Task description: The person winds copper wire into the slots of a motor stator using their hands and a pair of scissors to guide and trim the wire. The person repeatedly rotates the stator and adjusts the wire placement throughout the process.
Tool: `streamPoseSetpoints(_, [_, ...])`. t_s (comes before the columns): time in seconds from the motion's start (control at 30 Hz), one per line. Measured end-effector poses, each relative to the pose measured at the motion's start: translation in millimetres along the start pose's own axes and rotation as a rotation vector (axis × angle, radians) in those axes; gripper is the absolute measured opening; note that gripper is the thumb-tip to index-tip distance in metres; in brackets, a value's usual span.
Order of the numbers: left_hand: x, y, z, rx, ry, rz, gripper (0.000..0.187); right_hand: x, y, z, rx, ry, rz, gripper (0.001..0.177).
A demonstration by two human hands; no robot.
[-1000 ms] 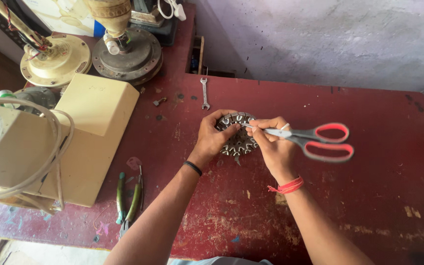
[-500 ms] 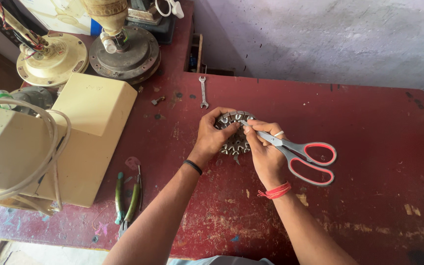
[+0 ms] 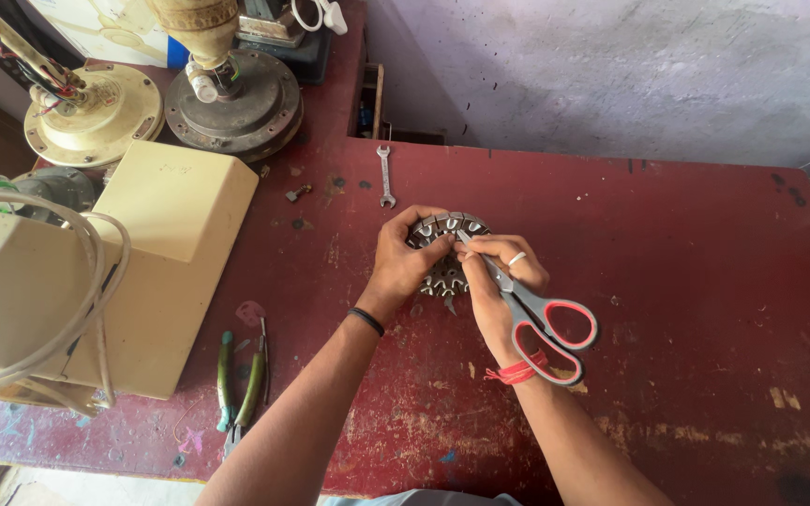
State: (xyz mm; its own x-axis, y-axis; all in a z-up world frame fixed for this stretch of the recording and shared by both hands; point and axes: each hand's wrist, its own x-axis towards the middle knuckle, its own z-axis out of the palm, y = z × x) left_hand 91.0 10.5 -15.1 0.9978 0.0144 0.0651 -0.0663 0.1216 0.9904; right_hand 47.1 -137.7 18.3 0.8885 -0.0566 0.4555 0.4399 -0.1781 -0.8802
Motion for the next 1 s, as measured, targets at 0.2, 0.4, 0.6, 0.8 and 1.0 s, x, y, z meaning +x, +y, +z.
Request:
streamPoseSetpoints(0.2, [-0.8,1.9,1.2,0.037,0.011,0.016,0.024,5.6,3.9,5.9,-0.084,0.037,-0.025,0.004])
streamPoseSetpoints(0.4, [1.3,-0.8,0.0,0.061,-0.004,0.034,0.026,6.5,8.8,7.2,-0.155,0.043,-0.095,0.006])
streamPoseSetpoints(0.6, [-0.9,1.1,1.1,0.066,-0.002,0.040,0.029,6.6,8.6,6.8,-0.147,0.043,-0.098,0.006])
streamPoseSetpoints(0.8, [-1.1,3.8,1.3,0.064,0.009,0.028,0.027,-4.3,-2.8,3.8,-0.118,0.057,-0.122,0.012])
streamPoseSetpoints(1.0, [-0.1,5.1,1.0,0.072,0.004,0.002,0.026,0.8,-6.5,12.4,-0.173,0.098,-0.067,0.010])
